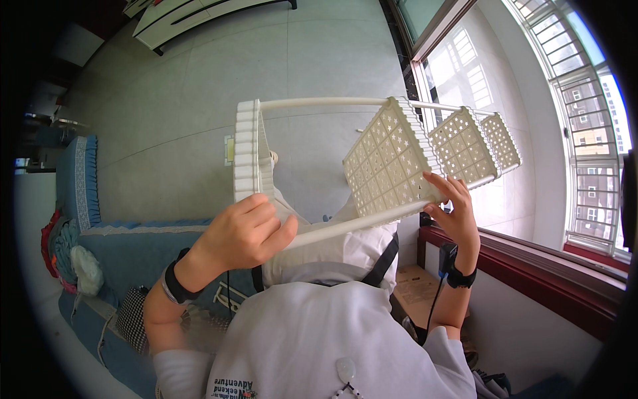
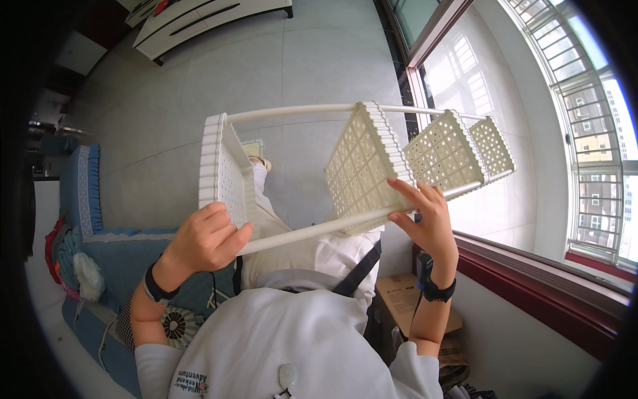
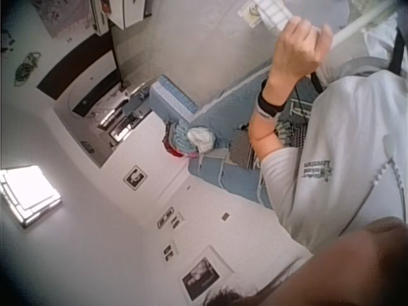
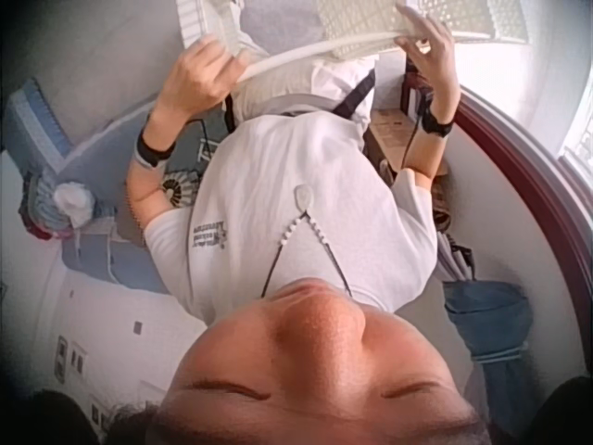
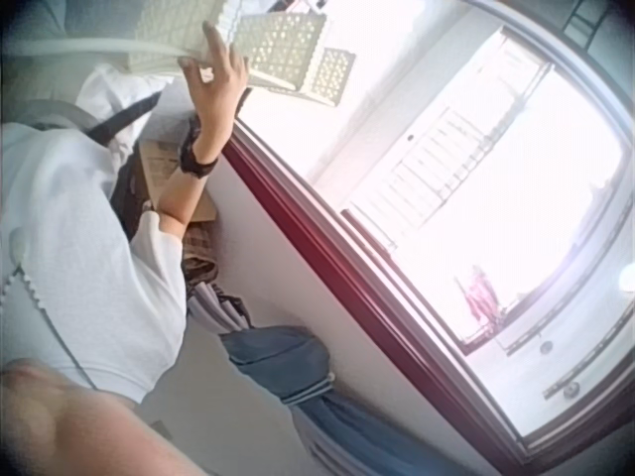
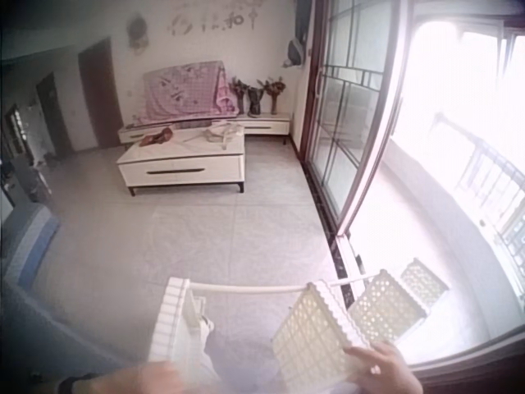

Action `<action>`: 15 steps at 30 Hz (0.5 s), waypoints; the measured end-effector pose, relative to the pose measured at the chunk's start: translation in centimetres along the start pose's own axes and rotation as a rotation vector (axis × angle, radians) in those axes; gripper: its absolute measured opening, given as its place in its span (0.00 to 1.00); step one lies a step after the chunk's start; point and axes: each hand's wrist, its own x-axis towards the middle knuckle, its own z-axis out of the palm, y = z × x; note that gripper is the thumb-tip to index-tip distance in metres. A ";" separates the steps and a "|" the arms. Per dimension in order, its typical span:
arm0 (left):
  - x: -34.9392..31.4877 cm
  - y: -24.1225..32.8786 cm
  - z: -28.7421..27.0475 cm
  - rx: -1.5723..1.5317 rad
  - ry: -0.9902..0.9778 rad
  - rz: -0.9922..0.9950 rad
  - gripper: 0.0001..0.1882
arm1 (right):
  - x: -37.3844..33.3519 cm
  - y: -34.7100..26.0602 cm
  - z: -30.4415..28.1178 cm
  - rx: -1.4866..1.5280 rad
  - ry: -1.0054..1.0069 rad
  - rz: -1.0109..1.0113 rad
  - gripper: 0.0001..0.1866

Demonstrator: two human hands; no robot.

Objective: The person assembles a white plastic storage rack by snapping the shelves and vertical supports together while sitting on the floor.

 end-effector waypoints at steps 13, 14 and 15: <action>0.6 -0.5 1.0 -0.141 0.119 -0.110 0.19 | -0.1 -0.1 0.3 -0.061 0.035 -0.015 0.28; 0.7 -0.6 1.0 -0.170 0.095 -0.112 0.20 | -0.1 -0.2 0.3 -0.042 0.045 0.000 0.27; 0.7 -0.7 1.0 -0.199 0.072 -0.114 0.21 | -0.1 -0.2 0.3 -0.025 0.055 0.015 0.27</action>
